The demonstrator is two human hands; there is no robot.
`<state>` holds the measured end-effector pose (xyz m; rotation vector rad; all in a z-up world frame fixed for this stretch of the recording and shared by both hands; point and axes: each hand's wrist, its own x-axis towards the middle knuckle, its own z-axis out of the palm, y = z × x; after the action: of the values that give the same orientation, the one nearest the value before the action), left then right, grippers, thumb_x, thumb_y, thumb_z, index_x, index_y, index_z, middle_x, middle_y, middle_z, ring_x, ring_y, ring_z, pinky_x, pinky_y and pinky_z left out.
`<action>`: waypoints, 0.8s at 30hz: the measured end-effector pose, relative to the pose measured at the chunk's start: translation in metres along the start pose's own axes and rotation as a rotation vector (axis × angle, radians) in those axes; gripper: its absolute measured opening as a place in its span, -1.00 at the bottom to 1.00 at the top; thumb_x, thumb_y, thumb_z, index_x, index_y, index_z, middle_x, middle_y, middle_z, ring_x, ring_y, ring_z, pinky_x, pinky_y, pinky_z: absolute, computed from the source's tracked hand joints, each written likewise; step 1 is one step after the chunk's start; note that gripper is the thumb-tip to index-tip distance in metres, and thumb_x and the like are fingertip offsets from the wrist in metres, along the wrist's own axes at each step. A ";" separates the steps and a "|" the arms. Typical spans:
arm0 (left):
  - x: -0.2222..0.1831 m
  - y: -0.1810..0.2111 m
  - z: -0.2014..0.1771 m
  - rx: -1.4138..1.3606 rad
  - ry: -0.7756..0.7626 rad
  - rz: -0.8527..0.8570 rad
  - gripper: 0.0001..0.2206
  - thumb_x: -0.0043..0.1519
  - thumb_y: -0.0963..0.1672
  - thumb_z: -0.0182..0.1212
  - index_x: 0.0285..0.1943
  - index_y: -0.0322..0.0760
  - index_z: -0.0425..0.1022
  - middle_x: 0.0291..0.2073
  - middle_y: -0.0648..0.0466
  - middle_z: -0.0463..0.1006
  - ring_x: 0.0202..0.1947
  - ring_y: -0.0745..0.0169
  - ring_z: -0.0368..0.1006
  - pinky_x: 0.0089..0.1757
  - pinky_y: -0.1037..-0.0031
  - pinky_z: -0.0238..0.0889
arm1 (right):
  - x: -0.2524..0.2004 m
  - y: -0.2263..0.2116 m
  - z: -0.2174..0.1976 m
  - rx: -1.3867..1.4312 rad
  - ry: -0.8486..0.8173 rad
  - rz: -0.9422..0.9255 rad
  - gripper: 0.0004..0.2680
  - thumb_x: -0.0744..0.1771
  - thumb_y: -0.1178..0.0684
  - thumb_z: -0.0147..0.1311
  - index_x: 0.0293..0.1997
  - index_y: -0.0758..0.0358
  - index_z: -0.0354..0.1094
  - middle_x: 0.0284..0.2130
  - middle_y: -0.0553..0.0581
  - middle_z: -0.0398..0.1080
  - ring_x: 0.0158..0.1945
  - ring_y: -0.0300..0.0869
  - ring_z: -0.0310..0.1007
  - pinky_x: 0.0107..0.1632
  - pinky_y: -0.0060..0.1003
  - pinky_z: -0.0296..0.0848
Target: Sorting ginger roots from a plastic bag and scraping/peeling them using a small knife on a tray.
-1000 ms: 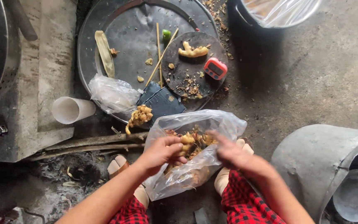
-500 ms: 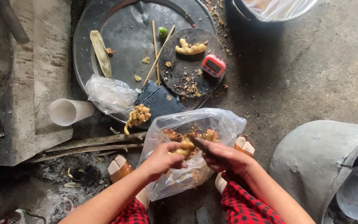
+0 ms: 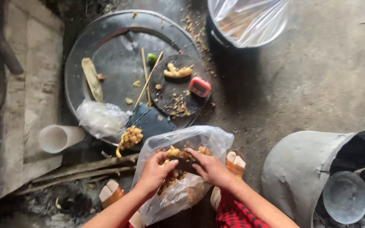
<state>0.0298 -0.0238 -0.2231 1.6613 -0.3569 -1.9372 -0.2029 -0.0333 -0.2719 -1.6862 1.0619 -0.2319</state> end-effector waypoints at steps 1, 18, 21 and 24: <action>0.001 0.001 0.001 0.004 -0.005 0.001 -0.83 0.22 -0.23 0.32 -0.07 -0.41 0.48 -0.37 -0.09 0.59 -0.60 0.18 0.49 -0.53 0.47 0.30 | -0.003 -0.010 -0.005 0.000 0.006 0.002 -0.55 0.35 0.17 0.05 0.46 0.11 0.10 0.34 0.16 0.30 0.36 -0.06 0.34 0.36 -0.23 0.23; -0.012 0.015 -0.001 0.203 -0.231 -0.130 -0.70 0.26 -0.11 0.26 0.16 -0.22 0.60 -0.38 0.01 0.62 -0.43 0.28 0.54 -0.37 0.54 0.39 | -0.005 0.034 0.006 0.426 -0.334 -0.142 -0.24 0.37 -0.45 -0.16 0.56 0.30 -0.53 0.57 0.24 -0.50 0.61 -0.06 -0.49 0.53 -0.12 -0.37; -0.023 0.027 0.006 0.378 -0.194 -0.119 -0.78 0.25 -0.04 0.30 -0.06 -0.23 0.63 -0.35 0.07 0.64 -0.44 0.28 0.56 -0.34 0.51 0.45 | -0.008 0.029 0.004 0.417 -0.355 -0.134 -0.32 0.39 -0.38 -0.14 0.57 0.22 -0.40 0.57 0.21 -0.43 0.61 -0.07 -0.45 0.53 -0.09 -0.36; -0.030 0.036 0.007 0.438 -0.217 -0.167 -0.65 0.22 0.01 0.28 0.08 -0.21 0.61 -0.40 0.02 0.66 -0.44 0.34 0.57 -0.30 0.53 0.44 | -0.009 0.025 -0.005 0.485 -0.404 -0.007 -0.34 0.36 -0.37 -0.05 0.57 0.13 -0.27 0.55 0.18 -0.21 0.58 -0.10 -0.26 0.51 -0.06 -0.22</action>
<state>0.0343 -0.0368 -0.1775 1.7913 -0.7982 -2.2947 -0.2247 -0.0304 -0.2884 -1.2289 0.6328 -0.1307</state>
